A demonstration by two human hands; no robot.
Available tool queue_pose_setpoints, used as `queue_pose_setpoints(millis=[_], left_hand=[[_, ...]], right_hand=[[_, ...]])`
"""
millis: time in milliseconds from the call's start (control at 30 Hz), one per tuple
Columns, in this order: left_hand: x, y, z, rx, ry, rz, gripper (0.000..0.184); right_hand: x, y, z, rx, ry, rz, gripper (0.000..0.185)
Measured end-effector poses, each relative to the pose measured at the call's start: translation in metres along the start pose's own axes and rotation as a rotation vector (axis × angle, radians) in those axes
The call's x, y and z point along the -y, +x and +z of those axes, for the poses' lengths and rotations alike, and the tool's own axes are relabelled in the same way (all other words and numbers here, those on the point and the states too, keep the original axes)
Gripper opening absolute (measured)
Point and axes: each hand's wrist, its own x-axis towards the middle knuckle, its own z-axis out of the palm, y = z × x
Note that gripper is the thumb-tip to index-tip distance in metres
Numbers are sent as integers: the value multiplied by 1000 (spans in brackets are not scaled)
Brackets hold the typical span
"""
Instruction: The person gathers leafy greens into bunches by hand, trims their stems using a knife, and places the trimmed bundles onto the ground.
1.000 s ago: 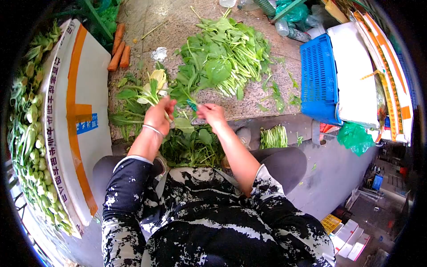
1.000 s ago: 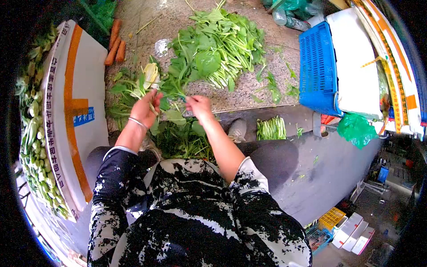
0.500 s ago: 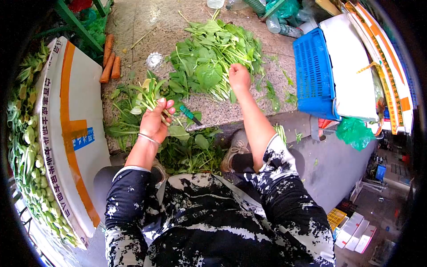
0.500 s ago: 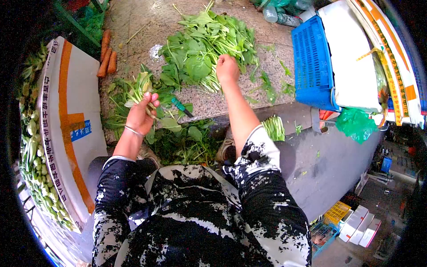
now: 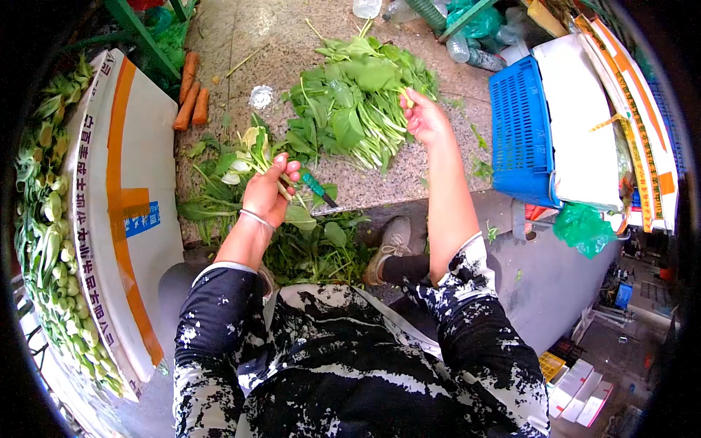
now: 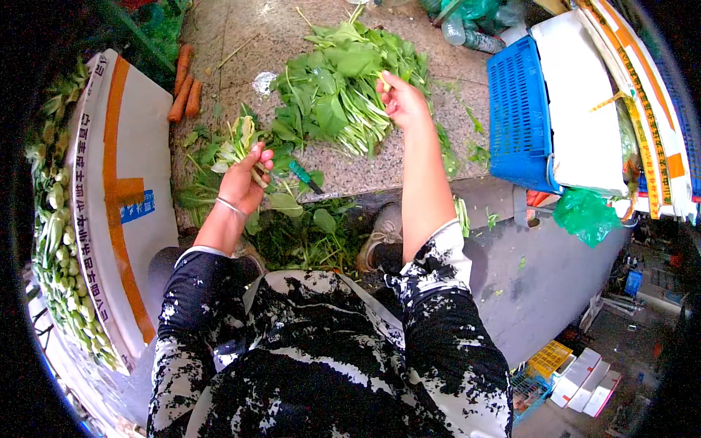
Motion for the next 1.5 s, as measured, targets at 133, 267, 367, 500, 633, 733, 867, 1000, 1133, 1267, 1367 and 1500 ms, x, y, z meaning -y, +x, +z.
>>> queue_pose_setpoints(millis=[133,267,367,500,633,733,867,1000,1133,1267,1367,1500], left_hand=[[6,3,0,19,36,-51,16],[20,9,-4,-1,47,-80,17],[17,0,12,26,102,-114,22],[37,23,-10,73,188,-60,21],[20,12,-5,25,167,-58,16],[10,-2,8,66,139,-19,17],[6,0,11,115,80,-30,18],[9,8,13,118,-70,-31,18],[18,12,2,90,-120,-59,15],[15,12,-3,129,-52,-70,16],[19,8,-6,116,-105,-92,19],[26,18,-9,172,-221,-88,20]], right_hand=[[-43,3,-14,11,-33,142,14],[-81,-50,39,8,-102,-52,15],[-137,-74,75,-21,-373,-460,19],[-164,-96,84,197,-803,-720,20],[-124,-45,35,-243,-739,-678,15],[-94,-17,-4,-706,-1358,-650,31],[-93,10,-34,-516,-1601,-607,47],[-106,43,-53,-609,-1617,-762,40],[-88,20,-50,-515,-1729,-519,22],[-55,21,-49,-326,-1558,-382,22],[-23,13,-51,-68,-1027,-170,26],[8,-43,-18,-108,-566,-235,23]])
